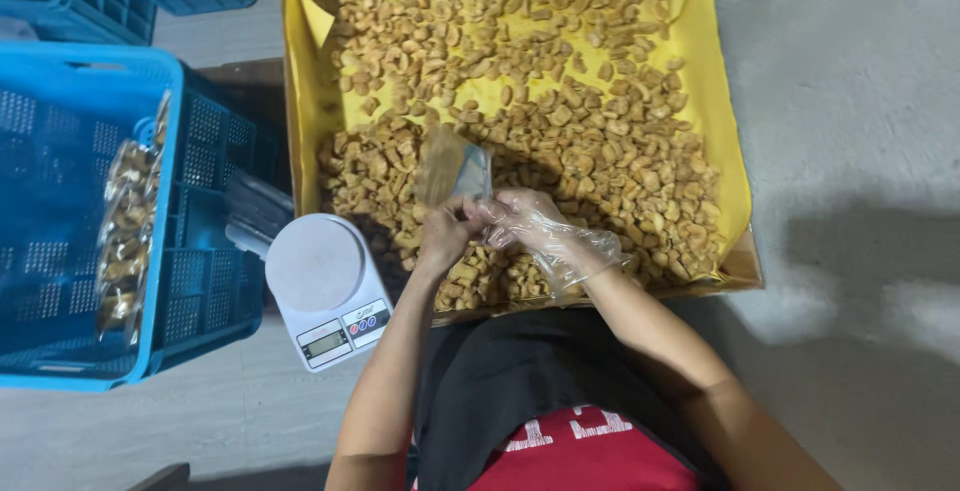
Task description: The person scoops cashews from a large yellow tray into clear plastic bags, weighs each bag on a digital scale, and places the filled bags into a blue basket. The process is repeated continuously throughout the clip.
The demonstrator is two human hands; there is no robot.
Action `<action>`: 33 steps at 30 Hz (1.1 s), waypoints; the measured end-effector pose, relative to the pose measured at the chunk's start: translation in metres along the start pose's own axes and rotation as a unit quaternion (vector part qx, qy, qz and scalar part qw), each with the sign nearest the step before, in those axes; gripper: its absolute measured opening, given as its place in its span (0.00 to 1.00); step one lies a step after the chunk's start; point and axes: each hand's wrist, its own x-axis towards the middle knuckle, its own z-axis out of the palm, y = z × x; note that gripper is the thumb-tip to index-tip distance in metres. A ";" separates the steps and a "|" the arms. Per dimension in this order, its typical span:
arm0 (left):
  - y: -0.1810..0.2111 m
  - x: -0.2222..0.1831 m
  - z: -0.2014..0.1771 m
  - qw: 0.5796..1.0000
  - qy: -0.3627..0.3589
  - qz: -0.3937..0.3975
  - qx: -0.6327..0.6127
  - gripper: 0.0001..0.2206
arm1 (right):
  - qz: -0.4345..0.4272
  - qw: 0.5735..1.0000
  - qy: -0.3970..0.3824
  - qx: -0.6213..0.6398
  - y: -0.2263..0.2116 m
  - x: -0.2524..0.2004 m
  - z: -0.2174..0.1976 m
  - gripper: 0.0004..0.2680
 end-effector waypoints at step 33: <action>0.055 -0.025 0.014 0.845 0.187 0.216 0.452 0.34 | -0.210 0.953 0.129 -0.177 -0.059 -0.018 0.009 0.20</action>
